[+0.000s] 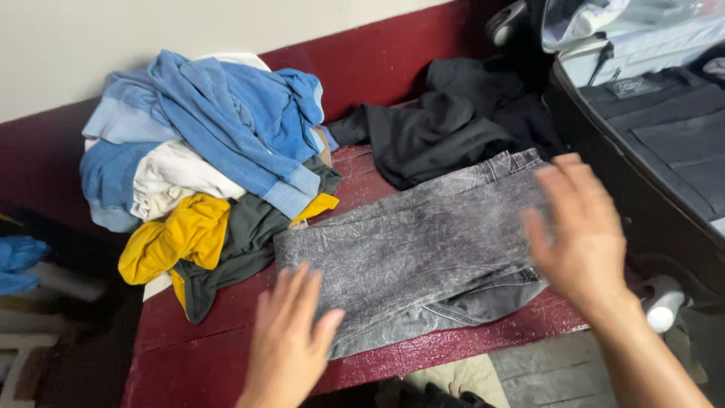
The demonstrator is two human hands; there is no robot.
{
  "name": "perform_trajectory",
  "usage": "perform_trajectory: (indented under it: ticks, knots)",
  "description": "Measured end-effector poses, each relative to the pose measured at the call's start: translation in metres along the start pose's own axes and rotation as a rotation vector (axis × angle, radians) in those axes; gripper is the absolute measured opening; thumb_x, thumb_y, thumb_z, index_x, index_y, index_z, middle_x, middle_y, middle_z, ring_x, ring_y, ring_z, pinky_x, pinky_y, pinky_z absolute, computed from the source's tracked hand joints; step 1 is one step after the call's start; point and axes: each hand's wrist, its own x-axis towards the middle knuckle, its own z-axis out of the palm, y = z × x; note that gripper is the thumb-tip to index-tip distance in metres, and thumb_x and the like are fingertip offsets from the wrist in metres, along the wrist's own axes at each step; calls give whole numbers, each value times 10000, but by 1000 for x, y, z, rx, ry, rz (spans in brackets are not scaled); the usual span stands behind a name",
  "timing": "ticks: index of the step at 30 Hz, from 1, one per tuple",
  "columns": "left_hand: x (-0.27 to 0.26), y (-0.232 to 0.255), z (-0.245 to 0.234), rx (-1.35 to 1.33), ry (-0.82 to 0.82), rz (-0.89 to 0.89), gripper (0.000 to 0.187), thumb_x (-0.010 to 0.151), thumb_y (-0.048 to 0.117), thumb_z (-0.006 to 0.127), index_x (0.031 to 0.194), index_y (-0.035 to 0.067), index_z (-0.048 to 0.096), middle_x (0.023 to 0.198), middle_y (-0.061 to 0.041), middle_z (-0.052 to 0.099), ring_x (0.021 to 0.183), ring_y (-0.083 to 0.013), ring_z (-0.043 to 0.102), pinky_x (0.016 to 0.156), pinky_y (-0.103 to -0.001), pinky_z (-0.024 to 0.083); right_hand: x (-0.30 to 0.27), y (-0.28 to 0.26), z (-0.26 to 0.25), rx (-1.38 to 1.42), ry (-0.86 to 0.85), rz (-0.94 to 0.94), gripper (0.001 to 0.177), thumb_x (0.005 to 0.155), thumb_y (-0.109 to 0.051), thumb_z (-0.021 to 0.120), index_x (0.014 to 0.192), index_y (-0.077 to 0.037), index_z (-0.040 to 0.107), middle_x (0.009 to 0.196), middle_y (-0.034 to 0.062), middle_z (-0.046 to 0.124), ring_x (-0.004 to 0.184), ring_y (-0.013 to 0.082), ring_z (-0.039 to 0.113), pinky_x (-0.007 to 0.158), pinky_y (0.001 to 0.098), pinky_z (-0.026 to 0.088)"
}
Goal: The person folds a pair of white pants, a pair of gray jeans, and a pair of black sweatpants, smoothing each one out by hand on a wooden surface before placing them into an open suitcase.
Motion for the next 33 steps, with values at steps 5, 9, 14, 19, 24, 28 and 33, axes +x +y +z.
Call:
perform_trajectory:
  ticks: [5,9,14,19,24,28,33]
  knots:
    - [22,58,48,-40,-57,203,617,887,350,714,1381,11,569,1528,-189,454,1403,-470,392,1065,-707,269,-8,-44,31,100,-351,-398,604,806,-319,708,1362,-107,601,1475,178,515,1378,383,413,1091,686,282]
    - [17,42,71,-31,-118,198,600,890,319,733,1375,11,559,1525,-177,467,1416,-462,375,1072,-727,235,-36,-35,40,143,-293,-356,520,915,-322,602,1370,-71,596,1492,164,531,1425,352,449,1138,613,314]
    - [7,22,77,-103,-150,269,544,831,97,690,1350,-3,562,1494,-180,511,1420,-471,394,1091,-727,248,-98,-71,37,628,-529,-557,391,1016,-363,598,1322,-120,607,1485,77,594,1428,247,578,1233,501,411]
    - [6,24,74,-124,-103,251,524,864,36,657,1369,-38,539,1485,-206,528,1384,-440,490,1099,-679,348,-102,-89,52,409,-534,-619,615,995,-398,585,1476,-19,526,1536,153,521,1403,283,489,1145,557,296]
    - [4,30,66,-25,-116,262,448,893,97,655,1328,4,604,1444,-168,583,1357,-429,507,1062,-694,360,-123,-100,71,258,-570,-501,611,946,-450,598,1387,-31,542,1408,176,537,1286,321,518,1031,580,281]
    - [4,36,39,-23,-281,232,466,933,259,641,1302,-24,604,1458,-203,578,1369,-513,460,1005,-794,303,-146,-94,71,242,-415,-468,691,952,-570,579,1399,-45,537,1409,144,549,1317,316,515,1076,679,249]
    - [32,52,34,-74,-105,71,515,1040,384,533,1417,35,554,1529,-160,512,1439,-428,425,1108,-675,327,-105,-79,41,375,-530,-201,422,1037,-403,612,1385,-165,608,1433,53,604,1311,228,529,1058,473,393]
